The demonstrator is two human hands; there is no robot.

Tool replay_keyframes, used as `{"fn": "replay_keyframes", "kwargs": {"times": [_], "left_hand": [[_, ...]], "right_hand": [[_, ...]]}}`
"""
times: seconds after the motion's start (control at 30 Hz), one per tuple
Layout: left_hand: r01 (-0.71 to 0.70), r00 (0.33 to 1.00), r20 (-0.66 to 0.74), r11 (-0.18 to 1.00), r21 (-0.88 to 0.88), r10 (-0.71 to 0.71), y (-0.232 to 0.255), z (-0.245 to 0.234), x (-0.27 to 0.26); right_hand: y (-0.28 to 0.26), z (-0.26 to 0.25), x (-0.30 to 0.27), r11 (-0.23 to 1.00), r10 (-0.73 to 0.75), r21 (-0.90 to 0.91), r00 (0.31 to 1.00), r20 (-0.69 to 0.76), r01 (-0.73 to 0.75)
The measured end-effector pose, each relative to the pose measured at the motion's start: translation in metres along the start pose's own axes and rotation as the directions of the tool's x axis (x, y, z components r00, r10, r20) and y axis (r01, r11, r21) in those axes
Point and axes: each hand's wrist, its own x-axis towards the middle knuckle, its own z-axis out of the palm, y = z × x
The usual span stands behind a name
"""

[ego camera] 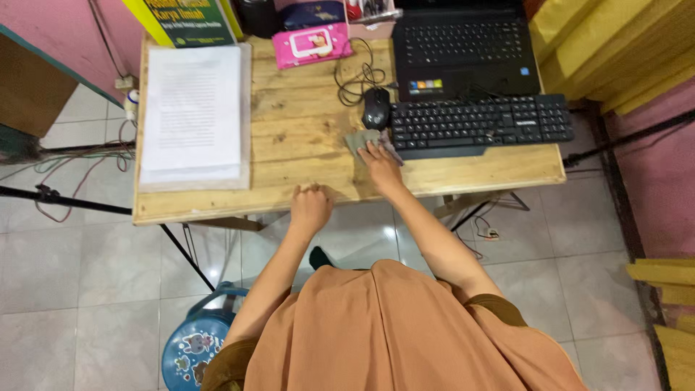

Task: The person organizes papers into a folder, wipes the desk surface and a book with a cloth, and then cleans the laptop keyboard and screen.

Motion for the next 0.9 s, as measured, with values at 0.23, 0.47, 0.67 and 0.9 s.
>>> {"fn": "replay_keyframes", "kwargs": {"times": [0.23, 0.47, 0.67, 0.9], "left_hand": [[0.051, 0.981, 0.195, 0.942, -0.331, 0.015, -0.049, -0.041, 0.022], [0.043, 0.968, -0.236, 0.986, -0.164, -0.081, -0.152, -0.008, 0.059], [0.255, 0.95, -0.148, 0.957, -0.138, -0.274, -0.188, -0.013, 0.06], [0.282, 0.93, -0.19, 0.943, -0.177, -0.314, -0.176, -0.024, 0.054]], "right_hand": [[-0.011, 0.023, 0.035, 0.941, 0.333, 0.047, 0.942, 0.032, -0.334], [-0.084, 0.07, 0.051, 0.99, -0.001, 0.142, 0.998, 0.055, -0.007], [-0.081, 0.062, 0.127, 0.969, -0.003, 0.245, 0.997, 0.071, -0.014], [-0.088, 0.072, 0.239, 0.889, 0.008, 0.458, 0.998, -0.061, 0.021]]}}
